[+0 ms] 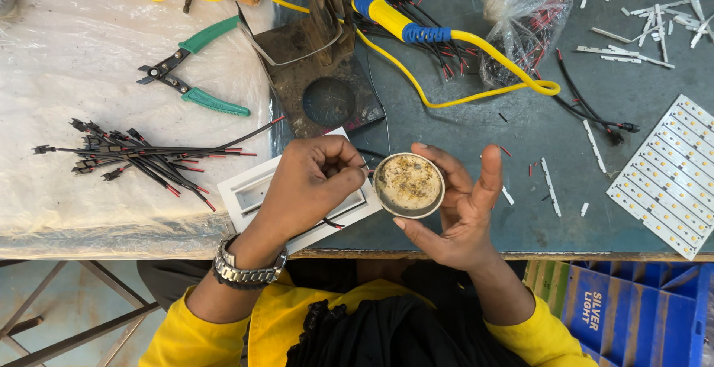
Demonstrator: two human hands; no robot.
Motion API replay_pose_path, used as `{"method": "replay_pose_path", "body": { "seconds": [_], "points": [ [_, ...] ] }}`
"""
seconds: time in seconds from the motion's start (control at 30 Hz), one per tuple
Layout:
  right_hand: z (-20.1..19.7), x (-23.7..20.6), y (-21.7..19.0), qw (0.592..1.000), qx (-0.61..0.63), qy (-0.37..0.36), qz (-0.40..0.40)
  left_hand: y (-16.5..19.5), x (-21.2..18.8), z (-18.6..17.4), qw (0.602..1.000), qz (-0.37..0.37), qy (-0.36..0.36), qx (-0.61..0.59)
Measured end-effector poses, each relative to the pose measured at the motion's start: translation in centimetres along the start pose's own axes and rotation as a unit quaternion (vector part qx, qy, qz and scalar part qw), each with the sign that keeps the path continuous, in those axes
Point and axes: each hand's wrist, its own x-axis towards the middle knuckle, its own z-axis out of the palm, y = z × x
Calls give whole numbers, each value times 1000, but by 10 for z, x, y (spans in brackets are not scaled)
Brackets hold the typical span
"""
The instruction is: The person solders red and black wires to a small metal component using a soldering iron and solder. They then insert the wires into a white plastic housing and secure them with a screwdriver. Finally, they attach a small white plastic piece to the wire end.
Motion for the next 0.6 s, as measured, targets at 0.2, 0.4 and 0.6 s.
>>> {"method": "replay_pose_path", "body": {
  "seconds": [0.2,0.4,0.6],
  "points": [
    [0,-1,1,1000,-3,1,1,1,0,0,1000,-5,0,1],
    [1,-1,0,1000,5,1,8,1,0,0,1000,-6,2,1],
    [2,-1,1,1000,1,-1,10,1,-1,0,1000,-5,2,-1]
  ]
}}
